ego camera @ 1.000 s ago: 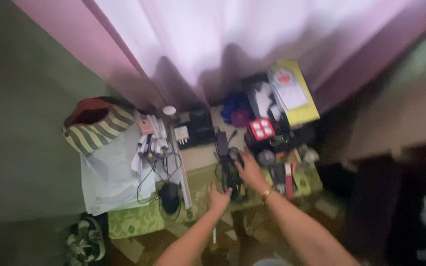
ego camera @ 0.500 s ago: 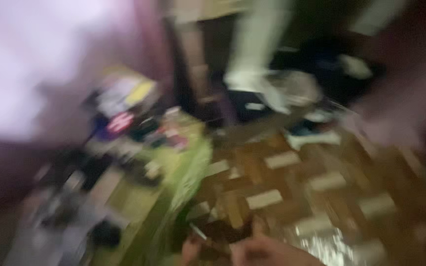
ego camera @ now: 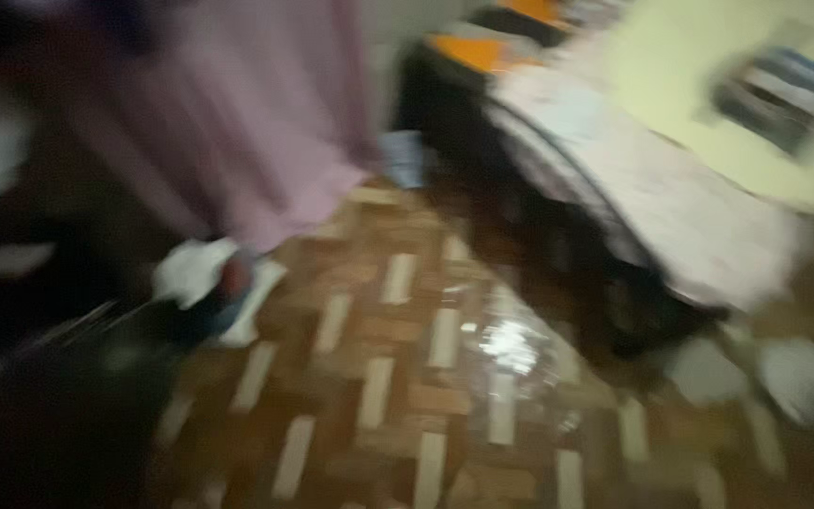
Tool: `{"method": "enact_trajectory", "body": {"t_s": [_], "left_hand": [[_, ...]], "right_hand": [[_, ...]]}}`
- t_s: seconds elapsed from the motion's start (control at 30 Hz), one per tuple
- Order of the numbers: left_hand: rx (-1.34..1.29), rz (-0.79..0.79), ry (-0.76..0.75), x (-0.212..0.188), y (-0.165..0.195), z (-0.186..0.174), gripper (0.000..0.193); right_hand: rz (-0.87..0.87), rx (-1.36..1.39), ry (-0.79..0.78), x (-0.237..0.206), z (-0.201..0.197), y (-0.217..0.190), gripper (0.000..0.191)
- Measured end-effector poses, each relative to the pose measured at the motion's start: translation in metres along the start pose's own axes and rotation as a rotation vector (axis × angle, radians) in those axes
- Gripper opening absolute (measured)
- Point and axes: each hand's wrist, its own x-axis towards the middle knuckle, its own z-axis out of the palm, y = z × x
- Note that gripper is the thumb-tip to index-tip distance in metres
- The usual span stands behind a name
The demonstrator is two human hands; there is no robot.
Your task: The person opens a light blue backpack on a bed and removes several items, including a power adapter with cables, a textbook, a notebook, a phone, and a pink case. They place these items on a nearby side table. The person then closes the backpack, briefly reopens it, and continues to remove remaining items.
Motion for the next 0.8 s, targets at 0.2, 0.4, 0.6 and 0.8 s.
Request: {"method": "enact_trajectory", "body": {"t_s": [0.2, 0.4, 0.6, 0.8], "left_hand": [[0.249, 0.214, -0.227, 0.020, 0.144, 0.176, 0.057], [0.153, 0.448, -0.677, 0.022, 0.304, 0.426, 0.056], [0.207, 0.281, -0.795, -0.034, 0.432, 0.602, 0.060], [-0.078, 0.317, -1.038, -0.054, 0.556, 0.778, 0.071]], "right_hand": [[-0.016, 0.107, 0.763, -0.141, -0.101, 0.029, 0.036], [-0.013, 0.341, 1.413, -0.224, -0.267, 0.067, 0.045], [-0.408, 0.586, 1.652, -0.324, -0.421, 0.057, 0.043], [-0.525, 0.467, 1.661, -0.475, -0.604, 0.013, 0.045]]}}
